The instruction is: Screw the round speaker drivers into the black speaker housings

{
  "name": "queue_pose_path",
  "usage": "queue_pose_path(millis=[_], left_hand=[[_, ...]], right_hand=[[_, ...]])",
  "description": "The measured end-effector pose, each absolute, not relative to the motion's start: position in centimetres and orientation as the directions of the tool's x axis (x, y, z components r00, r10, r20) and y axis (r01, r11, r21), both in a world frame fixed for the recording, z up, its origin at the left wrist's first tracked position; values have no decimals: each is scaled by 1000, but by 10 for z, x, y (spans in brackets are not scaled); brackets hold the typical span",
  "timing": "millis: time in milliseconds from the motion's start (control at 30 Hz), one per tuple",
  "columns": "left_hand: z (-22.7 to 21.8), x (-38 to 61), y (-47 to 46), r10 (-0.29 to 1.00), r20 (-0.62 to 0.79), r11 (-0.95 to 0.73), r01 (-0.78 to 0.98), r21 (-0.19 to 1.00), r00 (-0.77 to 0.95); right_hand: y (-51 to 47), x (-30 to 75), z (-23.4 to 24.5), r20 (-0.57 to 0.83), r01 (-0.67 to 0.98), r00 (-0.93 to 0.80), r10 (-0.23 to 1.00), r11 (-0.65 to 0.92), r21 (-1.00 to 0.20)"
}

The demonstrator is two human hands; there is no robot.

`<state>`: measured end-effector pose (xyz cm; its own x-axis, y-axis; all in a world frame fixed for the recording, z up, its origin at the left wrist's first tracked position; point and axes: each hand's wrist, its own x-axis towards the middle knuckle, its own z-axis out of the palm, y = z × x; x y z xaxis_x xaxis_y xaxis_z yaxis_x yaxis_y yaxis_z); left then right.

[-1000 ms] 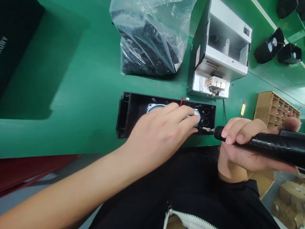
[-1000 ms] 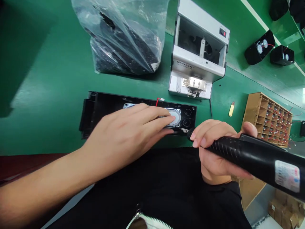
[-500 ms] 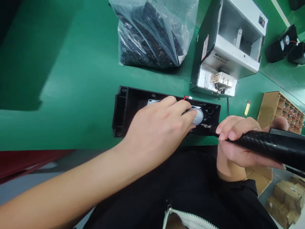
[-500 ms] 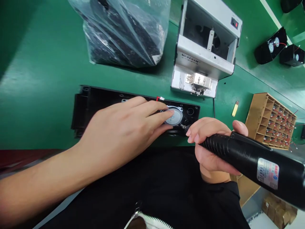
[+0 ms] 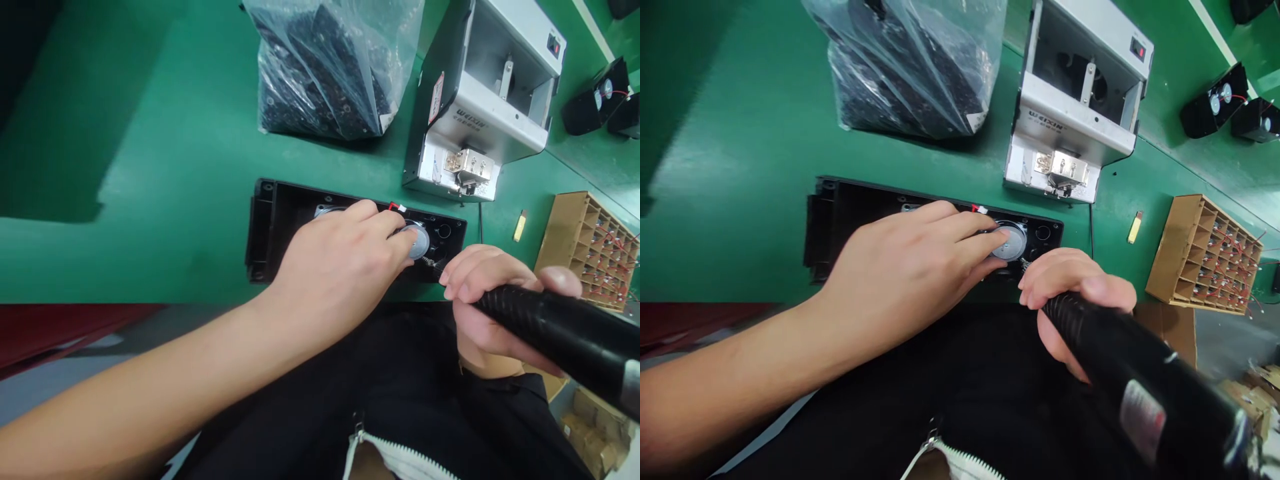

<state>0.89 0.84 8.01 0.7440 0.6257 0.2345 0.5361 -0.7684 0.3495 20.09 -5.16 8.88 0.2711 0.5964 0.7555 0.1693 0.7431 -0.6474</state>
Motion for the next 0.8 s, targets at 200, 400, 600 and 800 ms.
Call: queue_pose_path(millis=[200,400,600,800], left_hand=[[82,8,9,609,245,-780,515,355,754],[80,7,9,612,242,-775,508,377,753],[80,5,8,577,317,-809,474,348,753],[78,-53,21,659,422,-752,533,387,623]], right_hand=[[-50,211,88,804,202,28,594,784,-587],[-44,205,77,829,222,97,550,800,-557],[-36,186,63,852,327,203,483,786,-524],[-40,195,87,765,244,312,564,731,-638]])
